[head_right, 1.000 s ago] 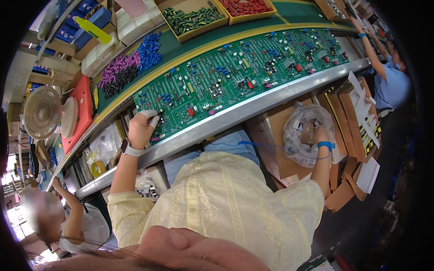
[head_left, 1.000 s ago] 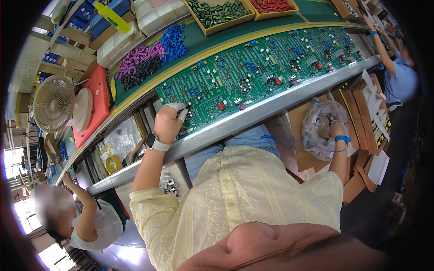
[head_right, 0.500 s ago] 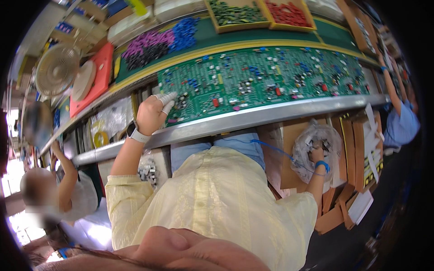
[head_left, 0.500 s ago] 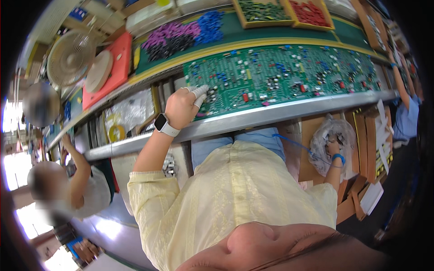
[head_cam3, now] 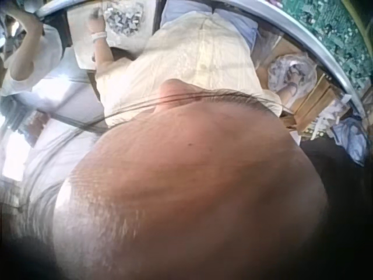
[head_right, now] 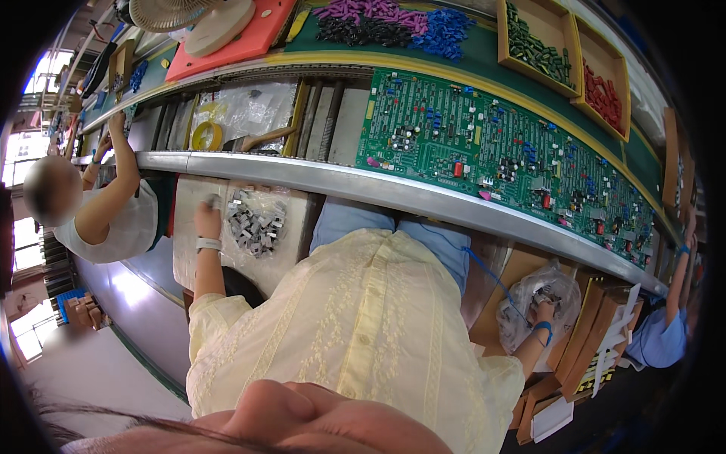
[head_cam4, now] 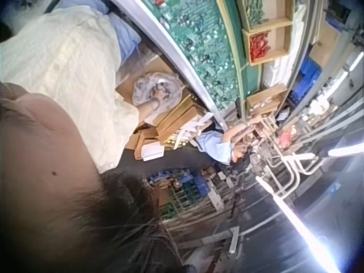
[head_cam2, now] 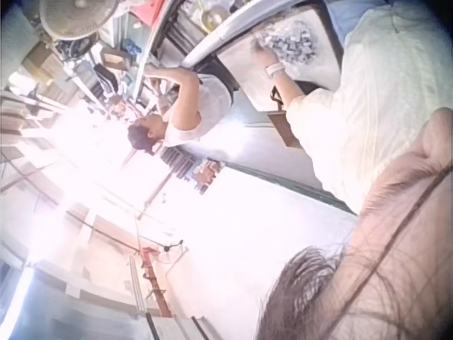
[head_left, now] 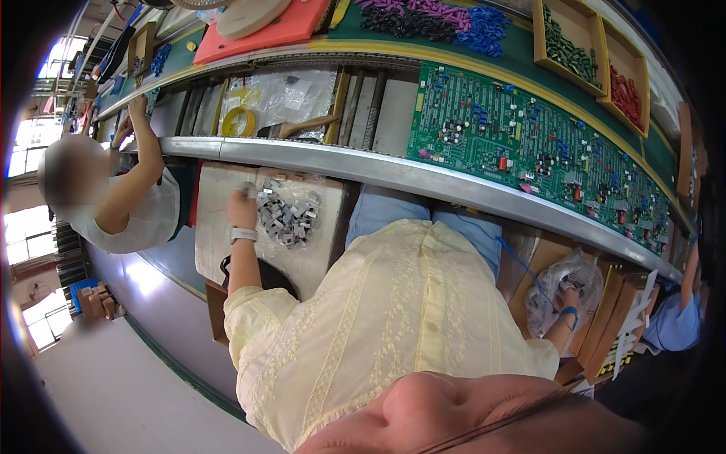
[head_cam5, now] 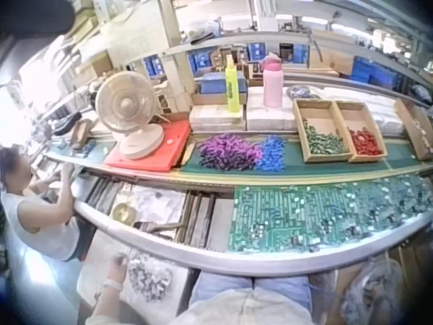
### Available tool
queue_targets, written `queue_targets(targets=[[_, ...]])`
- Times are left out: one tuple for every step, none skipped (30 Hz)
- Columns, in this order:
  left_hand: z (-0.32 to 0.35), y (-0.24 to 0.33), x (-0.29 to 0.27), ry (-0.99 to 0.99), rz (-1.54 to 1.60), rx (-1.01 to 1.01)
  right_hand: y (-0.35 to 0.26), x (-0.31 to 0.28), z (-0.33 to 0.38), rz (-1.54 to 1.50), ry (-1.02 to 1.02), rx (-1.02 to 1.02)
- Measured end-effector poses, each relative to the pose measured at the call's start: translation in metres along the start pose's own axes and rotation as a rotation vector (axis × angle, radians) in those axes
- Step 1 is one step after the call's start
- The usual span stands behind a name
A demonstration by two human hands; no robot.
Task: Manually inserting electronic components into circuit boards on a factory assembly line.
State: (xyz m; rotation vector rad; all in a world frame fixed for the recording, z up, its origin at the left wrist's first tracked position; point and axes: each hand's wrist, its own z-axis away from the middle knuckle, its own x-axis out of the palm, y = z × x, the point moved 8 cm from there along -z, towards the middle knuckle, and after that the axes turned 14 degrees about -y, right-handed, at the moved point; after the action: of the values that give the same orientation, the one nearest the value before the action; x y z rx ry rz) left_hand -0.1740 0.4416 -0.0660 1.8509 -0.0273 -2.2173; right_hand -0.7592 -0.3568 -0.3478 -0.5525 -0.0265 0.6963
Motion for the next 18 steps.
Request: queue_targets(targets=[[0.003, 0.007, 0.027, -0.104, 0.020, 0.186, 0.004, -0.004, 0.001, 0.047, -0.003, 0.005], [0.015, 0.009, 0.055, -0.206, 0.048, 0.350, -0.007, 0.002, 0.004, 0.067, -0.006, 0.002], [0.020, 0.012, 0.079, -0.287, -0.073, 0.360, -0.014, 0.006, 0.013, 0.149, 0.010, -0.039], [0.026, 0.018, 0.097, -0.365, -0.198, 0.370, -0.022, 0.012, 0.022, 0.229, 0.024, -0.078], [0.028, 0.027, 0.101, -0.367, -0.197, 0.376, -0.024, 0.019, 0.029, 0.225, 0.028, -0.078], [0.031, 0.033, 0.111, -0.444, -0.317, 0.351, -0.031, 0.025, 0.037, 0.311, 0.045, -0.116], [0.034, 0.035, 0.119, -0.521, -0.436, 0.329, -0.037, 0.026, 0.044, 0.396, 0.066, -0.154], [0.034, 0.033, 0.124, -0.503, -0.425, 0.312, -0.034, 0.018, 0.038, 0.393, 0.078, -0.156], [0.032, 0.034, 0.127, -0.505, -0.421, 0.324, -0.032, 0.013, 0.030, 0.494, 0.096, -0.148], [0.029, 0.035, 0.128, -0.519, -0.410, 0.307, -0.032, 0.012, 0.030, 0.591, 0.111, -0.137], [0.027, 0.035, 0.129, -0.533, -0.400, 0.291, -0.031, 0.009, 0.031, 0.582, 0.123, -0.136], [0.028, 0.034, 0.126, -0.517, -0.327, 0.305, -0.027, 0.011, 0.027, 0.484, 0.109, -0.125], [0.030, 0.035, 0.126, -0.516, -0.330, 0.322, -0.025, 0.018, 0.027, 0.383, 0.092, -0.116], [0.028, 0.031, 0.129, -0.554, -0.310, 0.273, -0.027, 0.021, 0.031, 0.272, 0.115, -0.169], [0.027, 0.026, 0.132, -0.593, -0.292, 0.225, -0.028, 0.017, 0.031, 0.258, 0.130, -0.170], [0.028, 0.026, 0.132, -0.595, -0.294, 0.246, -0.027, 0.016, 0.029, 0.222, 0.072, -0.175], [0.028, 0.025, 0.127, -0.551, -0.242, 0.238, -0.027, 0.023, 0.032, 0.184, 0.010, -0.178], [0.026, 0.021, 0.121, -0.508, -0.189, 0.229, -0.034, 0.019, 0.040, 0.331, 0.090, -0.213]])
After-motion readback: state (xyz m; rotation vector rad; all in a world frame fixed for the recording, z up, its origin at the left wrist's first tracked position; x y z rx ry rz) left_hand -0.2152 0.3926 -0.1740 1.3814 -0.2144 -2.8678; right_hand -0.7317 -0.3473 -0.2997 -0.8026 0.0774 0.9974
